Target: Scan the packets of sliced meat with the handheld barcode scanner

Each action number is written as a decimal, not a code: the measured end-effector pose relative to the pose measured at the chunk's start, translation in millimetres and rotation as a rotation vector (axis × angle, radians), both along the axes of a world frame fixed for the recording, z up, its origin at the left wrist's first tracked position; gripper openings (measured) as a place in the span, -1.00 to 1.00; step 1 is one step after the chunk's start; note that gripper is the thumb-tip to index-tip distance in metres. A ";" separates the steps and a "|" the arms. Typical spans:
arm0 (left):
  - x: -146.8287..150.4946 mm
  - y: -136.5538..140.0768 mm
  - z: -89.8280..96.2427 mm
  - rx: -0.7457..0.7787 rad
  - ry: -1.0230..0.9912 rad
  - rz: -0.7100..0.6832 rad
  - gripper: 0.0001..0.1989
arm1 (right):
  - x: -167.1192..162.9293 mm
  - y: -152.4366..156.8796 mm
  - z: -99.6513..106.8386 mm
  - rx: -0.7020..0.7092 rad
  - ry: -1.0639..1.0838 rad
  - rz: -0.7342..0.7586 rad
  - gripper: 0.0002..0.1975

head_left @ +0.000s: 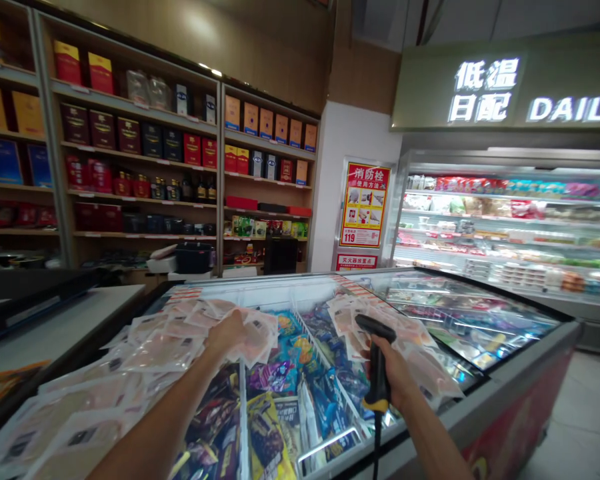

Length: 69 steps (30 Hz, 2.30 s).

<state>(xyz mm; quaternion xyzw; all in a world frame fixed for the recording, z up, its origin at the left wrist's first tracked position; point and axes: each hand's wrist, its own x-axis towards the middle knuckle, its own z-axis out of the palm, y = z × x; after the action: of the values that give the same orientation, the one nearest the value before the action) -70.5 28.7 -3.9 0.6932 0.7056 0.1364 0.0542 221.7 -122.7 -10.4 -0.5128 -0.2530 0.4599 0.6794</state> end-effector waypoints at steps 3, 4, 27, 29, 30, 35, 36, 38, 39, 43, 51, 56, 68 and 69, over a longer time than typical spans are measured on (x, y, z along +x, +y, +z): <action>-2.2 -10.5 1.4 0.045 0.073 0.061 -0.68 | 1.8 -3.8 1.7 -0.020 0.021 -0.002 -0.74; 0.0 -15.2 2.3 0.085 0.089 0.069 -0.69 | 2.0 -4.9 2.2 -0.025 0.023 0.001 -0.75; 32.7 -3.3 -26.3 0.086 0.192 -0.105 -0.67 | 12.4 -2.0 10.9 -0.121 0.024 -0.001 -0.82; 44.5 -2.8 -21.8 0.143 0.199 -0.131 -0.66 | 17.6 -5.0 13.0 -0.090 0.035 -0.008 -0.80; 54.0 -2.8 -19.2 0.187 0.188 -0.159 -0.66 | 21.0 -6.2 13.6 -0.075 0.034 -0.020 -0.79; 125.9 -5.4 -8.6 0.179 0.014 -0.342 -0.64 | 43.6 -10.2 11.4 -0.033 0.019 -0.097 -0.74; 142.7 -5.9 -8.2 0.142 -0.035 -0.381 -0.62 | 48.4 -10.9 10.1 -0.029 0.016 -0.106 -0.74; 175.9 -6.4 -9.6 0.070 -0.143 -0.457 -0.58 | 57.1 -12.8 7.5 -0.027 0.007 -0.127 -0.73; 191.6 -6.4 -11.1 0.040 -0.194 -0.488 -0.56 | 60.7 -14.0 6.4 -0.028 0.007 -0.139 -0.73; 243.8 -6.8 -16.6 0.049 -0.356 -0.511 -0.56 | 70.2 -19.4 5.2 -0.018 0.030 -0.166 -0.74; 300.3 -14.7 -16.2 0.003 -0.371 -0.406 -0.47 | 79.4 -29.8 10.6 -0.017 0.029 -0.203 -0.73; 305.6 -4.4 -20.2 -0.121 -0.547 -0.406 -0.68 | 96.5 -36.5 9.4 -0.033 0.021 -0.293 -0.75; 233.1 11.8 -9.8 -0.155 -1.077 -0.296 -0.86 | 51.9 -23.5 5.7 0.001 0.092 -0.058 -0.76; 226.0 11.9 -7.5 -0.155 -1.106 -0.279 -0.87 | 42.2 -22.7 8.2 -0.003 0.082 -0.025 -0.76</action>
<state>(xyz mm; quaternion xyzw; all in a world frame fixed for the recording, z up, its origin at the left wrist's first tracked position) 155.4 40.6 -11.3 0.5994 0.4822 0.4179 0.4832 263.9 -145.3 -2.3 -0.4978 -0.2177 0.4724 0.6940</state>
